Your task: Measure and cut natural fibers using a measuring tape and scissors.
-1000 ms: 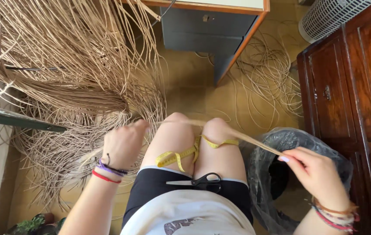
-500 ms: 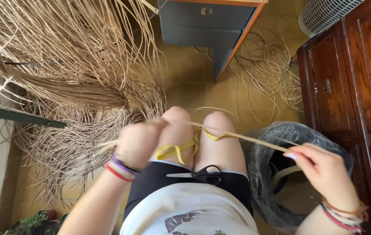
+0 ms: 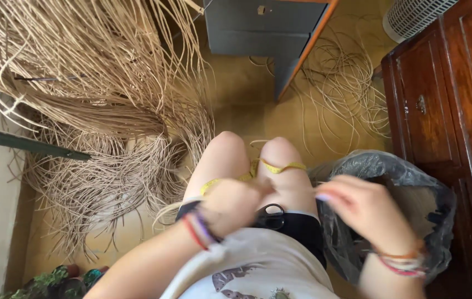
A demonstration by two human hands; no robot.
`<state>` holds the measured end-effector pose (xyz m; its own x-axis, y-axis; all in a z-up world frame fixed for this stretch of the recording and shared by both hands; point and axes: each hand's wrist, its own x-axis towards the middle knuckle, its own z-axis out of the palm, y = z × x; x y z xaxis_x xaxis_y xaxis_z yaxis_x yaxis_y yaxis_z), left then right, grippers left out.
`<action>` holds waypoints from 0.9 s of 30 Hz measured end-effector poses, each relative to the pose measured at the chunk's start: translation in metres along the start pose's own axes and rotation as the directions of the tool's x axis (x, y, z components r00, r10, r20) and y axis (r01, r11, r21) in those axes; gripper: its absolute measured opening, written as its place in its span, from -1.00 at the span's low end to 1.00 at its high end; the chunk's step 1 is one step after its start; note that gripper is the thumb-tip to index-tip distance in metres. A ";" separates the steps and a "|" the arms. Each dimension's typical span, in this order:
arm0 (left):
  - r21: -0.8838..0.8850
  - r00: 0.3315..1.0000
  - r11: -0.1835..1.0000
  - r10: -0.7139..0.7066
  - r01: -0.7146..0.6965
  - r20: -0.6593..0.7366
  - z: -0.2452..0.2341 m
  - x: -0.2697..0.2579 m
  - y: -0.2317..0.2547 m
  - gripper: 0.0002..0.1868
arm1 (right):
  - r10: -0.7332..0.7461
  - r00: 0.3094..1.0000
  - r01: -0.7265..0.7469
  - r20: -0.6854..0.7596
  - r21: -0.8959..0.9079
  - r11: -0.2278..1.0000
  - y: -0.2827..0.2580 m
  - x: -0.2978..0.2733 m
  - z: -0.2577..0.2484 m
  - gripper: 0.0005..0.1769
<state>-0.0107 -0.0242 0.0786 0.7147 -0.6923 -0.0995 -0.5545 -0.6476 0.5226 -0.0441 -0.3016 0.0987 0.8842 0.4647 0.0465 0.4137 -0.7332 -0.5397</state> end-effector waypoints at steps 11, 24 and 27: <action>0.125 0.885 0.977 -0.098 0.172 -0.455 -0.030 -0.018 -0.040 -0.01 | 0.191 0.982 -0.191 -0.014 -0.097 0.977 0.008 -0.007 0.005 -0.76; 0.377 0.887 0.803 -0.402 0.461 -0.229 -0.003 -0.044 -0.118 -0.78 | 0.321 0.941 -0.327 -0.105 -0.050 0.944 0.038 -0.038 -0.029 -0.84; 0.455 0.841 0.710 -0.488 0.538 -0.233 -0.008 -0.049 -0.113 -0.85 | 0.285 0.949 -0.305 -0.133 -0.161 0.939 0.026 -0.028 -0.017 -0.83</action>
<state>0.0205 0.0857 0.0307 0.9711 -0.1919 -0.1420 -0.2030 -0.9768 -0.0682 -0.0541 -0.3421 0.0975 0.9861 0.1659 0.0017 0.1537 -0.9098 -0.3856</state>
